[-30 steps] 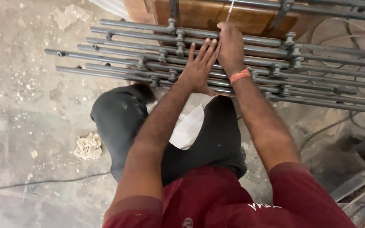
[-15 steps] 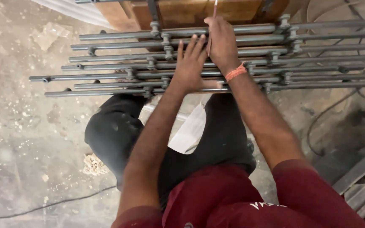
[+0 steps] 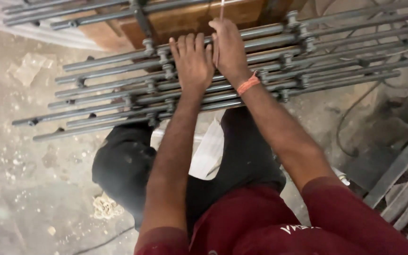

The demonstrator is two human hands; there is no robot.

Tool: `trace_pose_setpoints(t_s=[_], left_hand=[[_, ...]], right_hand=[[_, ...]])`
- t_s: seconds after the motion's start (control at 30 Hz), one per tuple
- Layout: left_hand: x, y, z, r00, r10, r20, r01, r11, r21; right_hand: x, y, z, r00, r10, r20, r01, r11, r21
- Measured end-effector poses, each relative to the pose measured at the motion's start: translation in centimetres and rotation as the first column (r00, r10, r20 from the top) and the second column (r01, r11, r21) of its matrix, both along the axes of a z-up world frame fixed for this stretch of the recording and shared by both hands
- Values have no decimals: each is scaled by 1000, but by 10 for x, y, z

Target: The person sits on the floor with a metal pipe assembly across their lap and paints the pipes and joints using a paintbrush, steadying the frame with the other hand. They briefly pick up a spray can from the floor and set it back down, then resume brushing the pipes.

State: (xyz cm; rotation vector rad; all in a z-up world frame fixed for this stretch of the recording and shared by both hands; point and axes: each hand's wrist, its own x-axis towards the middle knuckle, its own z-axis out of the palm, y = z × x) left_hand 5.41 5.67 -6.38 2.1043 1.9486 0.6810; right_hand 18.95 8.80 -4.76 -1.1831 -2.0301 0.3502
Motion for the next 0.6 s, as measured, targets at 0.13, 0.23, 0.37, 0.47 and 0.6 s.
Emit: trace_pose_setpoints(t_s=[0.13,0.23,0.37,0.47,0.6], left_hand=[[-1,-2,15,999,9,-31,-7,997,74],[3,-3,16,1000,-12,-26,14,995,95],[-1,4,8,998,-37,-50,40,997,60],[-4,8,-5,989,-39,-144,42,999,18],[-21,-4,-62,953,-39,-301,22,998,-60]], right_hand=[[4,-21,41,990,-51,-128,71,985,155],[36,-71,78,987,-46,-155,75,979,188],[110,-155,92,979,-109,-174,138,977,164],[169,-215,84,962,-245,-124,255,964,73],[220,-309,67,884,-449,-131,411,880,-240]])
